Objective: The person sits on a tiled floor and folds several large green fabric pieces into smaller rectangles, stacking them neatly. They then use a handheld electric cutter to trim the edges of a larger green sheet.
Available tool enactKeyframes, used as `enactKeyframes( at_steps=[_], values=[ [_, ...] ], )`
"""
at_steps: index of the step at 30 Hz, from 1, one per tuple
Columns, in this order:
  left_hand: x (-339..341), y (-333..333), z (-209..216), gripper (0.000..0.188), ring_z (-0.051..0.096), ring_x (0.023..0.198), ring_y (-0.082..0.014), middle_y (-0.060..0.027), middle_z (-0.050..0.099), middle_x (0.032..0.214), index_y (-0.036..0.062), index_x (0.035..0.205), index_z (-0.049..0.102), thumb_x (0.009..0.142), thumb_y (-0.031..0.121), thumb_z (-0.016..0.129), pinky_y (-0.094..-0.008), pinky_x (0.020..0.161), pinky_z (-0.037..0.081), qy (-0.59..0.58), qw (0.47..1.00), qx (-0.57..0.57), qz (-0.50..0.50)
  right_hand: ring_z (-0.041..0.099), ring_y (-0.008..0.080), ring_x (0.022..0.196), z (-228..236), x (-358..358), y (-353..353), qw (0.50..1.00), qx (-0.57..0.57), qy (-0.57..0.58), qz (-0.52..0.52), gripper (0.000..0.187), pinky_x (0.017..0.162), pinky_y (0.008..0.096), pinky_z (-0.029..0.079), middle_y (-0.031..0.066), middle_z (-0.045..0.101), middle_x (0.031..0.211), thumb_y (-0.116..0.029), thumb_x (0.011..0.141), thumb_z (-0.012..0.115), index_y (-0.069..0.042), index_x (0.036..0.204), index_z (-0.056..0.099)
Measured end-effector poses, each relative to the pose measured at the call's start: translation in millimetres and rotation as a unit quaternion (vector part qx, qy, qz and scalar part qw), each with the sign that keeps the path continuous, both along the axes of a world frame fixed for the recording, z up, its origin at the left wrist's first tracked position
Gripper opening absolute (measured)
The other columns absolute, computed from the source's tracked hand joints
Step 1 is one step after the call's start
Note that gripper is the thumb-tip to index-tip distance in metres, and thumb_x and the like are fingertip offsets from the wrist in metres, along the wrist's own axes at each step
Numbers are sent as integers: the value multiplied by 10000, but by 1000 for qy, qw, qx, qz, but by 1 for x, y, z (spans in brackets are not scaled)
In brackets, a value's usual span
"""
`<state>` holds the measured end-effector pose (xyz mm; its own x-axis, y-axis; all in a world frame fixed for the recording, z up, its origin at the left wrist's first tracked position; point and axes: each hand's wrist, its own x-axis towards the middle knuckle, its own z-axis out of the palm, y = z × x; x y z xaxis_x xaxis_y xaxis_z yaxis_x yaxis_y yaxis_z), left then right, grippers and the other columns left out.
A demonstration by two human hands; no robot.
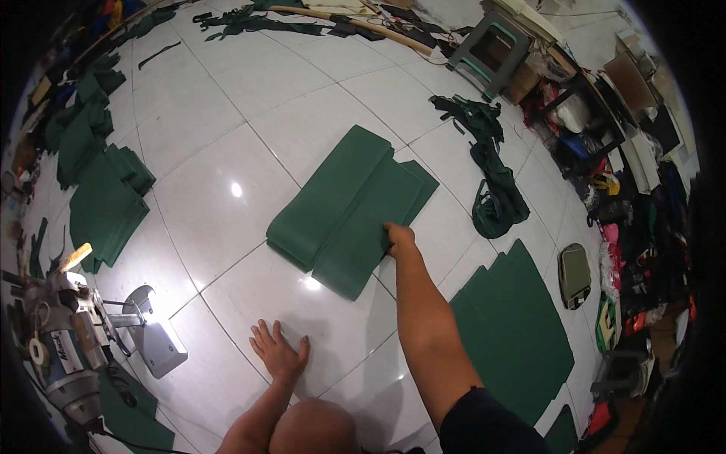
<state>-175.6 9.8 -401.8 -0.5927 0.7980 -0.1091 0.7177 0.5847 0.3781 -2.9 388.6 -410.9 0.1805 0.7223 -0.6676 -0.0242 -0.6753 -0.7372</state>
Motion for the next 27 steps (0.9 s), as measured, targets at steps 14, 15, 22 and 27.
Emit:
enactKeyframes(
  at_steps=[14, 15, 22, 27],
  values=[
    [4, 0, 3, 796, 100, 1476, -471, -303, 220, 1549, -30, 1408, 391, 832, 437, 683, -579, 1189, 46, 2, 1000, 2, -27, 586, 374, 1151, -4, 23, -6, 994, 21, 100, -45, 439, 961, 484, 506, 243, 582, 1262, -100, 934, 631, 95, 1303, 499],
    [6, 2, 2, 794, 100, 1476, -471, -302, 221, 1549, -28, 1407, 392, 833, 438, 681, -578, 1190, 46, 1, 999, 13, -31, 586, 372, 1149, -5, 31, -7, 991, 42, 121, -42, 430, 959, 492, 508, 236, 579, 1260, -103, 938, 625, 86, 1301, 495],
    [8, 3, 4, 794, 100, 1476, -471, -307, 216, 1552, -32, 1411, 385, 839, 437, 674, -580, 1189, 42, -7, 1000, 7, -30, 580, 365, 1158, 17, 53, -27, 973, 100, 185, -98, 443, 965, 538, 504, 218, 546, 1288, -141, 969, 581, 47, 1334, 413],
    [3, -1, 3, 803, 95, 1477, -469, -310, 207, 1555, -40, 1419, 378, 846, 440, 669, -573, 1193, 41, 8, 1000, 0, -26, 576, 372, 1172, 44, 28, -28, 996, 86, 1, 5, 460, 978, 497, 493, 243, 537, 1315, -170, 974, 572, 47, 1347, 411]
  ],
)
